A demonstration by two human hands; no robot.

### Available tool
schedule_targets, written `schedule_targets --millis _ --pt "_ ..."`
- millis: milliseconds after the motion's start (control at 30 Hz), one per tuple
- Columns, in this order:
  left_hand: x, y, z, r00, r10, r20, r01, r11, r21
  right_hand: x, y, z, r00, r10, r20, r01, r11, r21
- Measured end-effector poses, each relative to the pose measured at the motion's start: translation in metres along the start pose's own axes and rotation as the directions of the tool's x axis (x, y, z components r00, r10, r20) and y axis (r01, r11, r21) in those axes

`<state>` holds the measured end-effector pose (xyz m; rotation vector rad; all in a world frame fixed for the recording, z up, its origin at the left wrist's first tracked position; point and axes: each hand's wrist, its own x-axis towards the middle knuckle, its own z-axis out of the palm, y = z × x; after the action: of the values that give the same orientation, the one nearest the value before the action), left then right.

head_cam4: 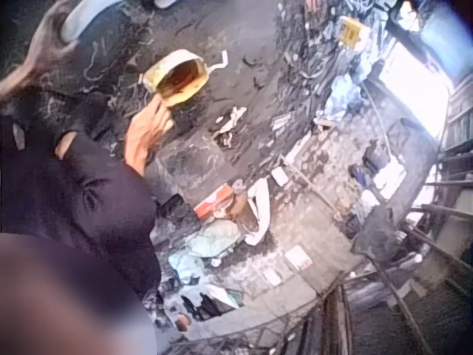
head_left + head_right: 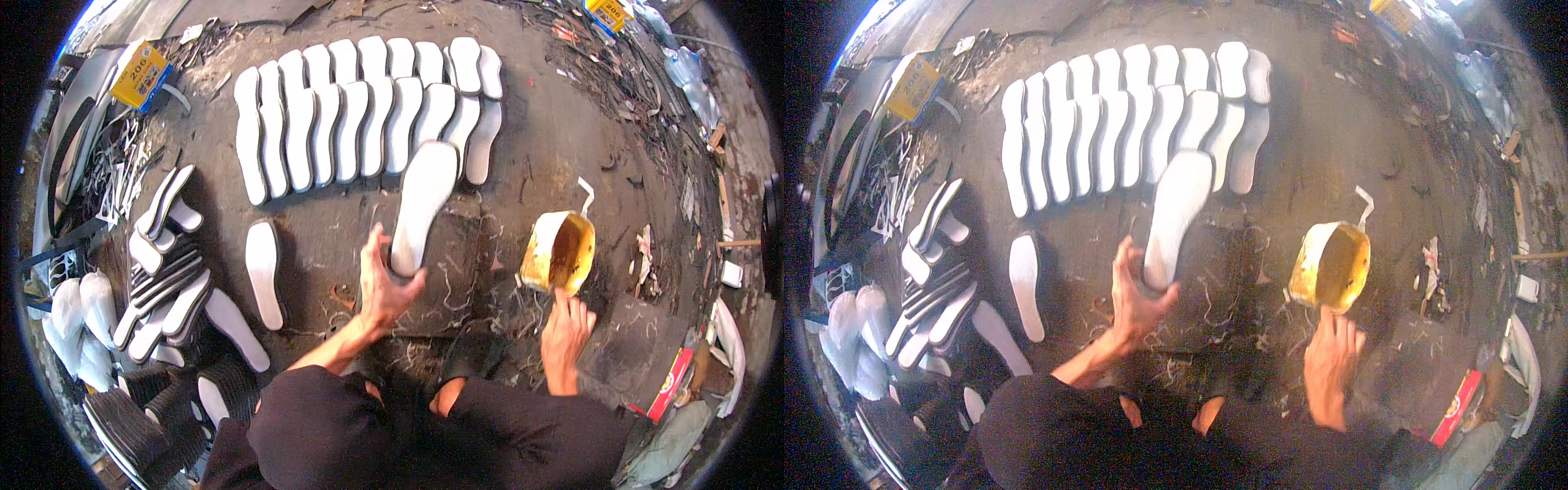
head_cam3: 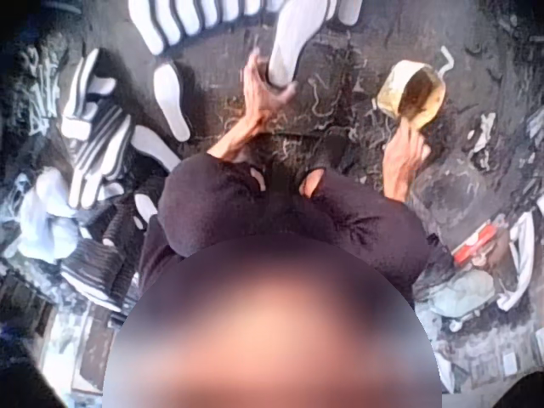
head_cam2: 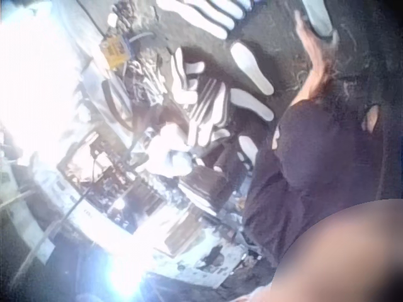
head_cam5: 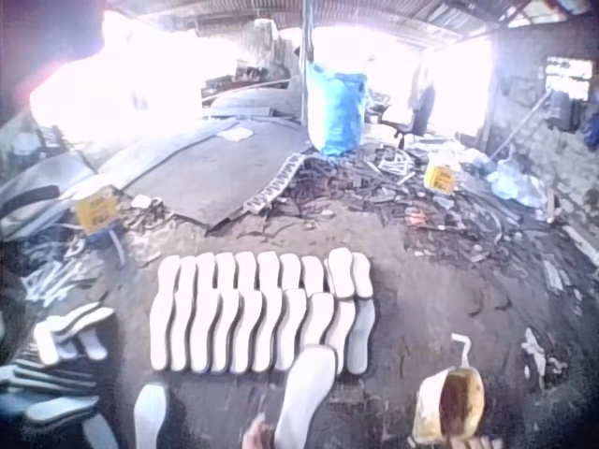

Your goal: The person applies glue to white shoe insoles using a brush and places them on a pile. The person repeatedly picks up insoles, applies glue, and stacks them.

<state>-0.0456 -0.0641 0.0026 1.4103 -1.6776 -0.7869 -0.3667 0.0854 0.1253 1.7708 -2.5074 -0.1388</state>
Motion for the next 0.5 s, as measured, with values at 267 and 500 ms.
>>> schedule_targets --millis 267,500 --pt "0.312 0.013 0.142 0.981 0.002 -0.193 0.002 1.0 0.02 0.018 -0.01 -0.04 0.96 0.273 -0.058 -0.214 0.854 0.475" --pt "0.361 0.001 0.177 0.994 -0.068 -0.088 0.071 0.997 0.03 0.018 -0.001 -0.034 0.929 0.364 -0.074 -0.293 0.841 0.454"
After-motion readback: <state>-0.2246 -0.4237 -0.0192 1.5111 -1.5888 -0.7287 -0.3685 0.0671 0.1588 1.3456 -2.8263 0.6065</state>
